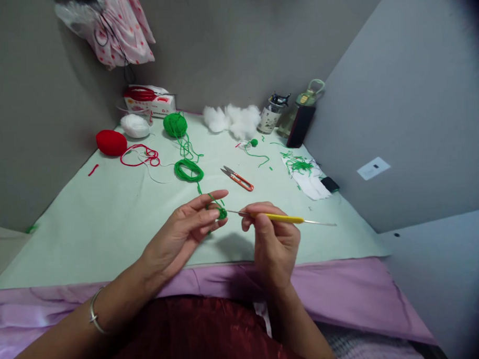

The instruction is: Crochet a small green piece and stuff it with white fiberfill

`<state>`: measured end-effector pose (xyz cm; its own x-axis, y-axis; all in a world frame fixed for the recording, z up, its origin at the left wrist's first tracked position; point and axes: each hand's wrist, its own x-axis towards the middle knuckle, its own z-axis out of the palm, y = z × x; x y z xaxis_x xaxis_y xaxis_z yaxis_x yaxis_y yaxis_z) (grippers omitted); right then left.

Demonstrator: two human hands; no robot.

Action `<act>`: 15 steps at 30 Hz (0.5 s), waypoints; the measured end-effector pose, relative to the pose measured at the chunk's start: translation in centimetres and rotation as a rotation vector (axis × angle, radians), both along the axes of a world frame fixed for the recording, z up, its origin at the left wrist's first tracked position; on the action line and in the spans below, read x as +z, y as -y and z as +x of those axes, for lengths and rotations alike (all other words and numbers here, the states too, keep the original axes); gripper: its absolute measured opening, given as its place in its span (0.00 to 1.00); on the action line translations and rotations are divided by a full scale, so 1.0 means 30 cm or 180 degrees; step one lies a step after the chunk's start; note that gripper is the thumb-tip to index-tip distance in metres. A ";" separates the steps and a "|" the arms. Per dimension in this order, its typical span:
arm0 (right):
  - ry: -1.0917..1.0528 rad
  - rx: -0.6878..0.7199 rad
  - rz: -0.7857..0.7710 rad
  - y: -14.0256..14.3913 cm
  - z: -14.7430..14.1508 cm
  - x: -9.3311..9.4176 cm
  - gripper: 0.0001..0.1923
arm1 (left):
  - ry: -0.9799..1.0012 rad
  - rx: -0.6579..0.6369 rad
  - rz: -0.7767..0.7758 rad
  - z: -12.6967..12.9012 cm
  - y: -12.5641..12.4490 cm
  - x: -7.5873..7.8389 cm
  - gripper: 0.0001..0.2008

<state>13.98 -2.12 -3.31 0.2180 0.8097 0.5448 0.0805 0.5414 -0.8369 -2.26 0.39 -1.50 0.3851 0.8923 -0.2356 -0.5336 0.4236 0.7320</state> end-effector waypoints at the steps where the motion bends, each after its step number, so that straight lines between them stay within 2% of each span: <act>1: -0.0090 0.0124 -0.0094 -0.004 -0.002 0.004 0.09 | -0.0107 0.0016 0.0131 0.001 0.005 0.001 0.18; 5: -0.0101 0.0303 -0.0251 -0.009 -0.008 0.004 0.08 | -0.0352 0.0047 0.0476 0.010 0.025 0.002 0.17; 11: -0.0270 0.0498 -0.0373 -0.005 0.003 -0.005 0.08 | -0.0450 0.0104 0.0533 0.008 0.020 0.006 0.18; 15: -0.0688 0.0648 -0.0466 -0.016 0.004 -0.007 0.08 | -0.0497 0.0034 0.0534 -0.001 0.017 0.008 0.15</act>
<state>14.11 -1.65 -3.52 0.1415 0.9149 0.3781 -0.2050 0.4008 -0.8930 -2.28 -0.12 -1.25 0.3458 0.9279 -0.1396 -0.4120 0.2838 0.8658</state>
